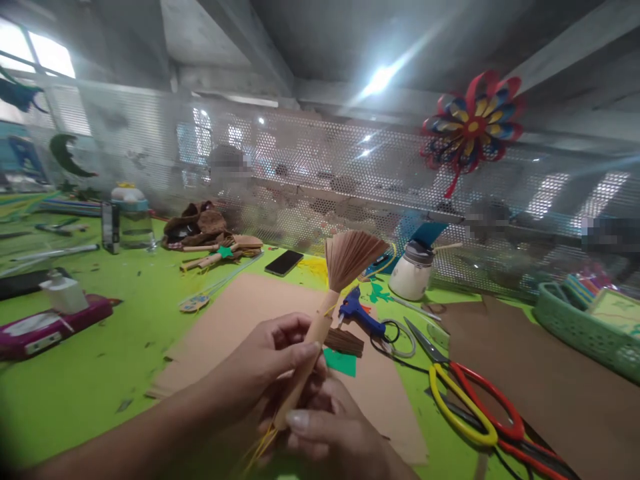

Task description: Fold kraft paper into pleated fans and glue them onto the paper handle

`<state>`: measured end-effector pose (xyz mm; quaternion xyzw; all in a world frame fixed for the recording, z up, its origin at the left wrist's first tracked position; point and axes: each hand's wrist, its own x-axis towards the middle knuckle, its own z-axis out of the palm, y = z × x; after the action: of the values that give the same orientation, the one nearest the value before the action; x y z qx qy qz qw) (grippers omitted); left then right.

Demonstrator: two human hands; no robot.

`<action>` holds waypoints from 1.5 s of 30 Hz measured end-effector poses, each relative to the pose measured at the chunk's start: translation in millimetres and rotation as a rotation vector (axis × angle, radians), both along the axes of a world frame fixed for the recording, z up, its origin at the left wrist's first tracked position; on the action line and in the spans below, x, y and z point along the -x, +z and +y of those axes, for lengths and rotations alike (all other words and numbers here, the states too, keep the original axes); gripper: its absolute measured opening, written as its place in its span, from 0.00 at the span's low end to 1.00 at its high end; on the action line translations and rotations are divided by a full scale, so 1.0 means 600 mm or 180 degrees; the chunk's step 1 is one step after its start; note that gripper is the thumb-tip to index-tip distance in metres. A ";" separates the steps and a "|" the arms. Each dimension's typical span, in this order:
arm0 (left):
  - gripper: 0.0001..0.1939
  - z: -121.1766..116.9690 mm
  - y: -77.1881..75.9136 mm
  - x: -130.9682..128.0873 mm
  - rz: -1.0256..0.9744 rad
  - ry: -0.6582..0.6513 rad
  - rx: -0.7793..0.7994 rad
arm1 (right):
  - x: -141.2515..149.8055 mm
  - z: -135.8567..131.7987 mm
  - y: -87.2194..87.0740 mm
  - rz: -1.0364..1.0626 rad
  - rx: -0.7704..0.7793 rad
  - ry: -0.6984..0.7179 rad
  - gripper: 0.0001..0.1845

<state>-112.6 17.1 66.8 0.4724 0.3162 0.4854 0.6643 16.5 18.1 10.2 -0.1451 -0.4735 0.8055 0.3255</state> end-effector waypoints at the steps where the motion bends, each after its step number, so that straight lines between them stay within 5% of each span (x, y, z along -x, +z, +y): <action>1: 0.12 0.000 0.000 -0.003 -0.0002 0.0152 -0.0022 | 0.002 0.001 -0.004 -0.0112 -0.0044 -0.0031 0.25; 9: 0.14 0.019 -0.023 -0.010 0.0236 0.0688 -0.0272 | 0.014 0.004 -0.023 -0.0570 -0.0511 -0.0446 0.23; 27: 0.15 0.021 -0.018 0.007 0.0289 -0.0170 0.0121 | 0.005 -0.001 -0.007 -0.0677 -0.0316 -0.0510 0.23; 37: 0.08 0.040 -0.020 0.008 -0.0233 0.0129 0.0096 | -0.004 -0.011 0.017 -0.1254 -0.0568 -0.0591 0.21; 40: 0.07 0.047 -0.025 0.009 -0.0259 0.0384 0.0169 | -0.008 -0.012 0.020 -0.1656 -0.0944 -0.1205 0.19; 45: 0.05 0.046 -0.021 0.008 -0.0260 0.0776 0.0150 | -0.014 -0.014 0.015 -0.2011 -0.2566 -0.2589 0.09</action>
<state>-117.2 44.8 54.0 0.3945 0.3553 0.5738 0.6236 25.1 9.4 19.3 -0.4090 -0.7185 0.2961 0.4784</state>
